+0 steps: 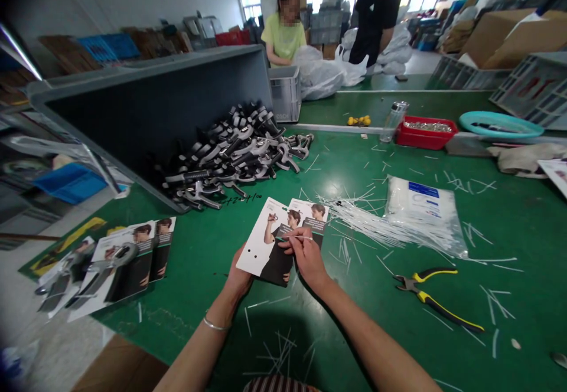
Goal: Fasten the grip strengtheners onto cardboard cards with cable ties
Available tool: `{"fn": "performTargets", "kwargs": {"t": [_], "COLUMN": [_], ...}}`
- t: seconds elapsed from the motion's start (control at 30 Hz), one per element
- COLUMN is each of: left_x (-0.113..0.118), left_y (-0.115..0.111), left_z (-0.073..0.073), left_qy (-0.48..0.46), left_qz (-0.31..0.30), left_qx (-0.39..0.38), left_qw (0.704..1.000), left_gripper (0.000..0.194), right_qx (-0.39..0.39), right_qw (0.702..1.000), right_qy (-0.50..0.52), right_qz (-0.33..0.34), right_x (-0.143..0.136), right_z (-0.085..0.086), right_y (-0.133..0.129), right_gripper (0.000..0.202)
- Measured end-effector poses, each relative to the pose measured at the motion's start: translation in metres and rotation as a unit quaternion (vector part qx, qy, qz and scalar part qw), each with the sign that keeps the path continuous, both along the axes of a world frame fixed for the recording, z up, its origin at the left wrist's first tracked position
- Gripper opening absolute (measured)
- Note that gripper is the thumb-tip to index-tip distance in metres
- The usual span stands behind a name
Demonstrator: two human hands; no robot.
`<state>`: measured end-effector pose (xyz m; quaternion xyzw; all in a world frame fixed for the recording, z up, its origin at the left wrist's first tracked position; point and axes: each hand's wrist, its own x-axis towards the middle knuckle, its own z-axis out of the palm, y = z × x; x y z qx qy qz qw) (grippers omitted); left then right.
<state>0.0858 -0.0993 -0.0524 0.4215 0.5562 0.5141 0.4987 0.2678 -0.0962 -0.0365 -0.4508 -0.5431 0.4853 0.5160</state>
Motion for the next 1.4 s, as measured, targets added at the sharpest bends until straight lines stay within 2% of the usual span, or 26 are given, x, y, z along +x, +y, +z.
{"fn": "performTargets", "kwargs": {"t": [0.1, 0.2, 0.27, 0.37, 0.43, 0.53, 0.6, 0.67, 0.77, 0.83, 0.9, 0.97, 1.03, 1.13, 1.23, 1.4], "left_x": [0.002, 0.004, 0.004, 0.005, 0.005, 0.002, -0.002, -0.007, -0.010, -0.010, -0.010, -0.009, -0.009, -0.010, -0.011, -0.009], "left_y": [0.009, 0.009, 0.004, -0.004, -0.006, -0.007, -0.008, -0.012, -0.018, -0.020, -0.020, -0.018, -0.016, -0.013, -0.012, -0.012], "left_z": [0.002, 0.015, 0.029, 0.049, 0.059, 0.067, 0.070, 0.072, 0.073, 0.070, 0.065, 0.058, 0.051, 0.042, 0.039, 0.040], "left_qy": [0.114, 0.160, 0.254, 0.392, 0.367, 0.243, 0.222, 0.271, 0.358, 0.381, 0.367, 0.322, 0.273, 0.245, 0.265, 0.269], "left_qz": [-0.024, -0.033, -0.025, -0.036, -0.094, -0.193, -0.210, -0.197, -0.174, -0.151, -0.132, -0.140, -0.157, -0.136, -0.117, -0.131], "left_qx": [0.006, 0.022, 0.033, 0.039, 0.045, 0.066, 0.093, 0.117, 0.118, 0.124, 0.146, 0.159, 0.151, 0.132, 0.139, 0.187], "left_qw": [0.993, 0.986, 0.966, 0.919, 0.924, 0.948, 0.947, 0.935, 0.910, 0.904, 0.909, 0.923, 0.937, 0.951, 0.947, 0.936], "left_gripper": [0.016, 0.009, 0.014, 0.015, 0.015, 0.020, 0.027, 0.030, 0.027, 0.027, 0.028, 0.029, 0.024, 0.013, 0.010, 0.013], "right_qx": [-0.016, -0.030, -0.033, -0.023, -0.011, -0.007, -0.017, -0.022, -0.015, -0.004, 0.009, 0.021, 0.029, 0.041, 0.054, 0.119], "right_qw": [0.999, 0.999, 0.998, 0.998, 0.999, 1.000, 0.999, 0.998, 0.998, 0.999, 0.999, 0.999, 0.999, 0.997, 0.993, 0.975], "right_qy": [0.014, 0.019, 0.025, 0.024, 0.010, 0.018, 0.040, 0.057, 0.056, 0.038, 0.016, 0.000, -0.012, -0.050, -0.090, -0.173], "right_qz": [0.024, 0.039, 0.048, 0.047, 0.034, 0.014, 0.015, 0.022, 0.031, 0.033, 0.030, 0.030, 0.034, 0.042, 0.048, 0.068], "right_x": [0.001, 0.003, 0.004, 0.004, 0.003, -0.001, -0.002, -0.002, -0.001, 0.000, -0.001, -0.001, -0.002, -0.003, -0.002, 0.000], "right_z": [0.000, 0.002, 0.004, 0.004, 0.002, 0.000, 0.001, 0.002, 0.003, 0.003, 0.002, 0.002, 0.002, 0.005, 0.010, 0.015], "right_y": [0.007, 0.010, 0.009, 0.004, 0.001, -0.001, -0.001, 0.000, 0.000, -0.001, -0.003, -0.003, -0.003, 0.000, 0.004, 0.009], "right_gripper": [0.025, 0.024, 0.023, 0.022, 0.021, 0.019, 0.018, 0.019, 0.021, 0.022, 0.022, 0.021, 0.020, 0.017, 0.014, 0.011]}}
